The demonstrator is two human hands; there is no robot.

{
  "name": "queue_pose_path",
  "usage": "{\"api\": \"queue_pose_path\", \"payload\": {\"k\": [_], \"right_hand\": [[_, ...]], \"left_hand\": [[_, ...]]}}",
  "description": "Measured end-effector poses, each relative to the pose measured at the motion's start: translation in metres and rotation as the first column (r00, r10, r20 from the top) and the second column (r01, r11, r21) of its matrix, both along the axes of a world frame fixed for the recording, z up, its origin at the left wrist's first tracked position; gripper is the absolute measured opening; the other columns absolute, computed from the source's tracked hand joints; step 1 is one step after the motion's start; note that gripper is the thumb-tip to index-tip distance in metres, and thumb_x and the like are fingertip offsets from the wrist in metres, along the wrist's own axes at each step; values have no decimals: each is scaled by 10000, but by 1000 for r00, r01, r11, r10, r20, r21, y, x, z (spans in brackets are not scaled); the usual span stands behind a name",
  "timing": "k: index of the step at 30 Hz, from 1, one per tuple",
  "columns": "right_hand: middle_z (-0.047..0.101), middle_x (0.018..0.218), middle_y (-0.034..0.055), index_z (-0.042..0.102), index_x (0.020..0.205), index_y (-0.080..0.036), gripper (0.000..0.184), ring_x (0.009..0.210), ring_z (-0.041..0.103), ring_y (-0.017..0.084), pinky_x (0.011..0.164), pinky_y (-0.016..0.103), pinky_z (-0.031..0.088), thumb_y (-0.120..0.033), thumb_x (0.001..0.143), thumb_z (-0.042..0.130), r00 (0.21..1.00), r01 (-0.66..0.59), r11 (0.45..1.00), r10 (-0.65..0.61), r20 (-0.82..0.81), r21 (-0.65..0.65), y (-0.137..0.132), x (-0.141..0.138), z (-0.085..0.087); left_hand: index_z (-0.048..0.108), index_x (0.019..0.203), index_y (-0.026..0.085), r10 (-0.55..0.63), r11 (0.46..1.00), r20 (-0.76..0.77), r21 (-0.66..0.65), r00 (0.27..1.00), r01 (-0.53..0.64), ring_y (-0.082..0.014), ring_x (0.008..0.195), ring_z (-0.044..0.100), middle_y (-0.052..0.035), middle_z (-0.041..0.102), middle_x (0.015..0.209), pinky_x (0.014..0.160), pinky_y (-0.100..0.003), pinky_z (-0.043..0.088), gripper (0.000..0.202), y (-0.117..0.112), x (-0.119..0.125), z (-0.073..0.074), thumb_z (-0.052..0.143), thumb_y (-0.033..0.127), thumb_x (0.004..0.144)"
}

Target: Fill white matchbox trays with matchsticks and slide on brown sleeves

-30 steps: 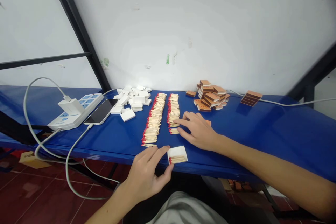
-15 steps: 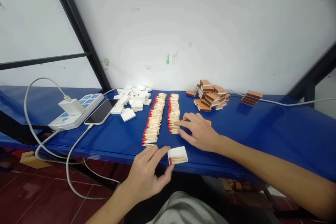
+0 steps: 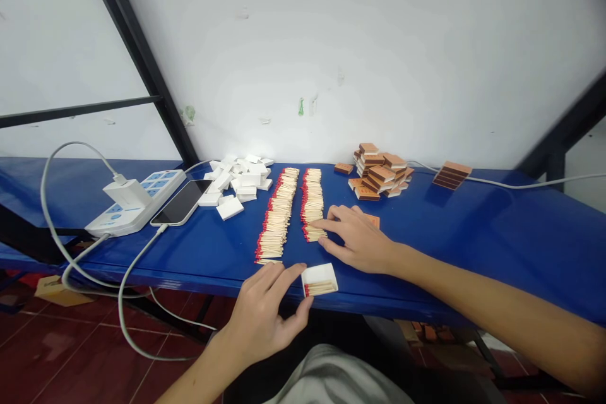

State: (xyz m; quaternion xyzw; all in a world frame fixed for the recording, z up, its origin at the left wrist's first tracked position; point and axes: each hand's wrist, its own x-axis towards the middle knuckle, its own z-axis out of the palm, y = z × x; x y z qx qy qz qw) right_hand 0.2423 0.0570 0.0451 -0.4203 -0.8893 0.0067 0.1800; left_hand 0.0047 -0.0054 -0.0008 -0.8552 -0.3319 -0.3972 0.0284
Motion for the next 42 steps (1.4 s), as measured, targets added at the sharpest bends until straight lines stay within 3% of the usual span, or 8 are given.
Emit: {"api": "queue_pose_path", "payload": {"k": [24,42], "right_hand": [[590,924,55,711,1138,-239,268,853,518,191,772,344,288,-314,986,503,998,-67,998,67,-5,-20,-7,-1,6],[586,990,84,613,1304,-212,383,887,525,225,791,360,326,-387,1006,447,998,-44,998,45,39,-39,-6,0,5]], "left_hand": [[598,1186,154,-2,1000,-6,3,1000,2,-187,760,626,-64,667,865,707,-310,545,303,-1,0,0,620,231,893],[597,1183,151,2,1000,-14,5,1000,-2,-189,760,625,-65,669,875,710,-317,544,298,-1,0,1,617,227,895]]}}
